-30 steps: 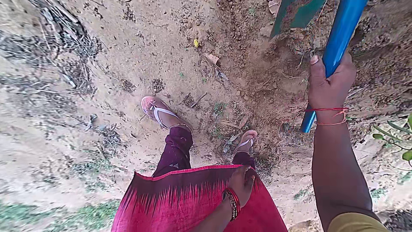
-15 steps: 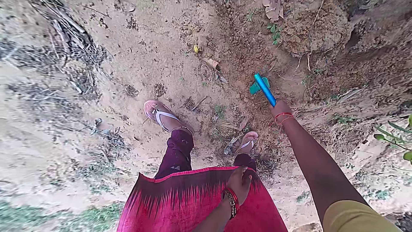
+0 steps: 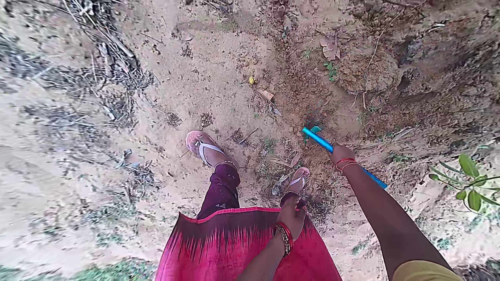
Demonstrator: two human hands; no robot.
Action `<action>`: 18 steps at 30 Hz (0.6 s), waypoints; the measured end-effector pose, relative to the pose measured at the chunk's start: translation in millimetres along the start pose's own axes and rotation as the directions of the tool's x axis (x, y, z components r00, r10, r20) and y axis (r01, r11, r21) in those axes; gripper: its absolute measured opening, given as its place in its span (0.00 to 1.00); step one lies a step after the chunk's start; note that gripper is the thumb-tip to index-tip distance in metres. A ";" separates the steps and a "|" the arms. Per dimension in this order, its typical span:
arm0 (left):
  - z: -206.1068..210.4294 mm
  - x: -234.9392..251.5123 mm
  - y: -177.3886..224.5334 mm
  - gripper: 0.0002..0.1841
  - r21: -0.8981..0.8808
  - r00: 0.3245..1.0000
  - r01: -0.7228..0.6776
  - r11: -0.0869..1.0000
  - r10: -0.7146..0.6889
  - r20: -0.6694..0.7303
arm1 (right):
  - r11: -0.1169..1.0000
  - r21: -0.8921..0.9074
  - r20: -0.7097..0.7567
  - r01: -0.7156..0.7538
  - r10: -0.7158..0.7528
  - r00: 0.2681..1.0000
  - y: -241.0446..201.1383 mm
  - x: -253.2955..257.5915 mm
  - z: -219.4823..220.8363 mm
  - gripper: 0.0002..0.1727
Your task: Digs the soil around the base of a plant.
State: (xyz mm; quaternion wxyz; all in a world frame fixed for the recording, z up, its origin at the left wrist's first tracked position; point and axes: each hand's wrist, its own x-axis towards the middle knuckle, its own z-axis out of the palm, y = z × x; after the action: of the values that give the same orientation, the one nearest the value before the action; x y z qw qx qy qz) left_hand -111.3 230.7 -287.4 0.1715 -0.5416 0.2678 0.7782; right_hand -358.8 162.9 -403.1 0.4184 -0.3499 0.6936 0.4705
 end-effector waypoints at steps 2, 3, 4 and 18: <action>-1.8 0.1 7.7 0.25 0.025 1.000 -0.031 0.999 0.031 -0.002 | 0.993 -0.110 0.002 0.035 -0.035 0.999 7.8 -24.7 -17.1 0.24; -2.8 -0.1 13.5 0.25 0.028 0.999 -0.050 0.998 0.050 -0.021 | 0.986 -0.157 0.003 0.047 -0.048 0.999 14.6 -39.7 -28.0 0.24; -3.8 -0.4 19.9 0.24 0.024 0.997 -0.068 0.997 0.069 -0.045 | 0.979 -0.197 0.009 0.051 -0.050 0.999 23.6 -55.8 -38.6 0.24; -2.5 6.0 44.2 0.24 -0.028 0.977 -0.190 0.981 0.187 -0.105 | 0.536 0.833 -0.552 0.137 0.822 0.138 236.4 -132.4 -103.0 0.32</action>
State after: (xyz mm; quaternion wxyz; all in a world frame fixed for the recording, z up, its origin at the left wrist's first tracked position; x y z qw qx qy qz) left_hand -136.2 193.8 -283.4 0.0728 -0.5558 0.3116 0.7672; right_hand -538.9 151.5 -176.2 -0.1342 -0.1524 0.9764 -0.0743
